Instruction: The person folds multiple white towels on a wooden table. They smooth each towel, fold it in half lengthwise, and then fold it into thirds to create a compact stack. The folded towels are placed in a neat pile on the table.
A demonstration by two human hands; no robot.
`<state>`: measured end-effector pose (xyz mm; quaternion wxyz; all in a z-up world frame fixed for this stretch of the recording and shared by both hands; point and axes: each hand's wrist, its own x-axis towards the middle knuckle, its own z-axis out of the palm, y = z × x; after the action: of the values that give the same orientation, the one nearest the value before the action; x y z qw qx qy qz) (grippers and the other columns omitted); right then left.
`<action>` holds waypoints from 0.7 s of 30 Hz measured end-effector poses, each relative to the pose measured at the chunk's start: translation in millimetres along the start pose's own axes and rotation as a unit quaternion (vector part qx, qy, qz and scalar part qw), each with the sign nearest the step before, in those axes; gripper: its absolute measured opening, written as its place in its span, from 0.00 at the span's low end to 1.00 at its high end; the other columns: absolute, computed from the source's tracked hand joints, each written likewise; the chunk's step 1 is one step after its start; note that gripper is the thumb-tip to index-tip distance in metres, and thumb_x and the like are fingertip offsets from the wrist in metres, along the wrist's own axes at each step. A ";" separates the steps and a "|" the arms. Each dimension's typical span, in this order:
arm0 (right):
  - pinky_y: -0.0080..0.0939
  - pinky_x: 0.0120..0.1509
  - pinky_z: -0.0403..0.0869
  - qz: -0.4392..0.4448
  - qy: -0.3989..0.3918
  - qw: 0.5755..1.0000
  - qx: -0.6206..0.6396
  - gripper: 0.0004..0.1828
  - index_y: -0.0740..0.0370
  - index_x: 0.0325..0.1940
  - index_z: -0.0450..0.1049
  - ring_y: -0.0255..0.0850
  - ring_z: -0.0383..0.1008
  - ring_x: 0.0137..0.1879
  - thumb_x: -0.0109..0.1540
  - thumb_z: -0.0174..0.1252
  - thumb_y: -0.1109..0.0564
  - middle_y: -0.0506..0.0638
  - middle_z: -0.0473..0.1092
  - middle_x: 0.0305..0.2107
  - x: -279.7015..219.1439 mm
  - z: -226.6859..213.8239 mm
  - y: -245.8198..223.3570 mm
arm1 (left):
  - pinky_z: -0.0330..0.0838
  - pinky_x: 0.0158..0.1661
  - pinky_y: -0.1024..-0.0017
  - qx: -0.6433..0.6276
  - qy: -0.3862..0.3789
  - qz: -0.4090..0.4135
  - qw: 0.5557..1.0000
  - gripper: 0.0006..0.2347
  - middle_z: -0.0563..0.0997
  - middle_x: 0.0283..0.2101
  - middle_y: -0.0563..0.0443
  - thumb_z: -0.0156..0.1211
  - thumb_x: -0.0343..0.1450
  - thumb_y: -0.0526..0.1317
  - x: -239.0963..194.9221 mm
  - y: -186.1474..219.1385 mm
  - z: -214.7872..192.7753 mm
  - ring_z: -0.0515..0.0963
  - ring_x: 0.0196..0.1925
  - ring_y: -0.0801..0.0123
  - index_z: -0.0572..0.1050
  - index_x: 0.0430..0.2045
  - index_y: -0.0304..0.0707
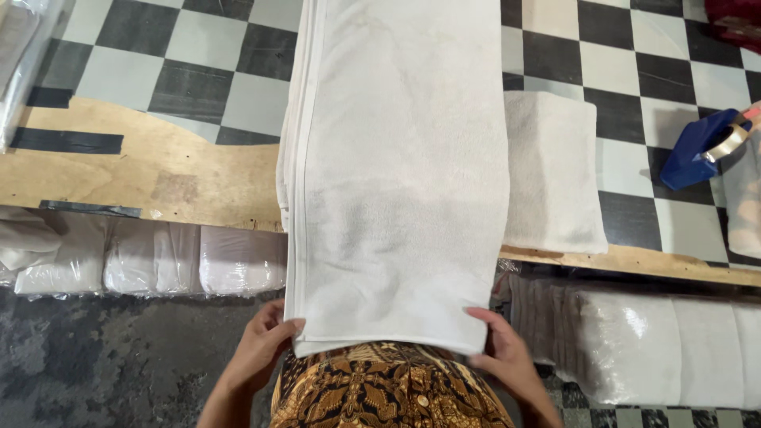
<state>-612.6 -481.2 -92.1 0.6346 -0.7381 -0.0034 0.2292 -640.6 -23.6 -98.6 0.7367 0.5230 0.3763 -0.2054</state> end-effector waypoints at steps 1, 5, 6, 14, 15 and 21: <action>0.51 0.73 0.65 -0.012 -0.019 1.000 0.011 0.46 0.58 0.68 0.67 0.52 0.65 0.69 0.45 0.72 0.63 0.60 0.67 0.62 -3.3 -5.2 -24.5 | 0.77 0.44 0.63 0.024 -0.030 0.006 0.999 0.09 0.81 0.35 0.42 0.67 0.63 0.38 -2.4 7.8 0.2 0.81 0.36 0.61 0.77 0.33 0.41; 0.49 0.74 0.63 0.010 -0.051 0.962 -0.268 0.42 0.48 0.68 0.69 0.48 0.64 0.69 0.50 0.69 0.66 0.51 0.66 0.63 17.9 -28.9 -86.4 | 0.71 0.54 0.51 0.104 -0.064 0.127 0.984 0.08 0.75 0.50 0.47 0.67 0.63 0.42 -18.5 49.3 10.6 0.74 0.52 0.55 0.81 0.26 0.35; 0.48 0.73 0.65 0.031 -0.045 0.910 -0.412 0.37 0.44 0.66 0.72 0.45 0.66 0.68 0.54 0.67 0.65 0.48 0.67 0.62 22.4 -34.4 -90.4 | 0.70 0.59 0.49 0.120 -0.053 0.182 0.975 0.08 0.73 0.57 0.52 0.66 0.60 0.42 -22.4 61.5 16.6 0.73 0.59 0.54 0.81 0.23 0.37; 0.47 0.62 0.75 -0.123 0.038 0.992 -0.009 0.21 0.62 0.52 0.74 0.46 0.77 0.60 0.57 0.54 0.74 0.52 0.75 0.53 83.5 -48.9 -149.8 | 0.50 0.73 0.46 0.080 -0.212 0.517 0.826 0.09 0.70 0.67 0.38 0.64 0.70 0.41 -30.1 159.8 54.7 0.57 0.77 0.52 0.74 0.41 0.42; 0.45 0.62 0.76 -0.099 0.130 0.985 -0.055 0.22 0.61 0.57 0.71 0.45 0.77 0.58 0.60 0.52 0.72 0.52 0.75 0.52 107.0 -54.5 -166.8 | 0.57 0.73 0.45 0.041 -0.259 0.495 0.828 0.16 0.73 0.63 0.38 0.63 0.72 0.42 -20.9 179.3 57.4 0.64 0.75 0.52 0.76 0.54 0.41; 0.36 0.47 0.80 -0.067 0.209 0.975 0.026 0.19 0.66 0.60 0.67 0.40 0.78 0.47 0.68 0.55 0.54 0.55 0.75 0.45 240.5 -68.2 -264.2 | 0.72 0.60 0.58 0.035 -0.111 0.217 0.969 0.27 0.79 0.53 0.29 0.45 0.76 0.55 44.3 287.5 94.9 0.81 0.54 0.53 0.69 0.56 0.24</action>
<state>-298.5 -422.5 81.5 0.6543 -0.7508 0.0859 0.0269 -380.2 -1.3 60.5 0.7821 0.5914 0.1621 -0.1109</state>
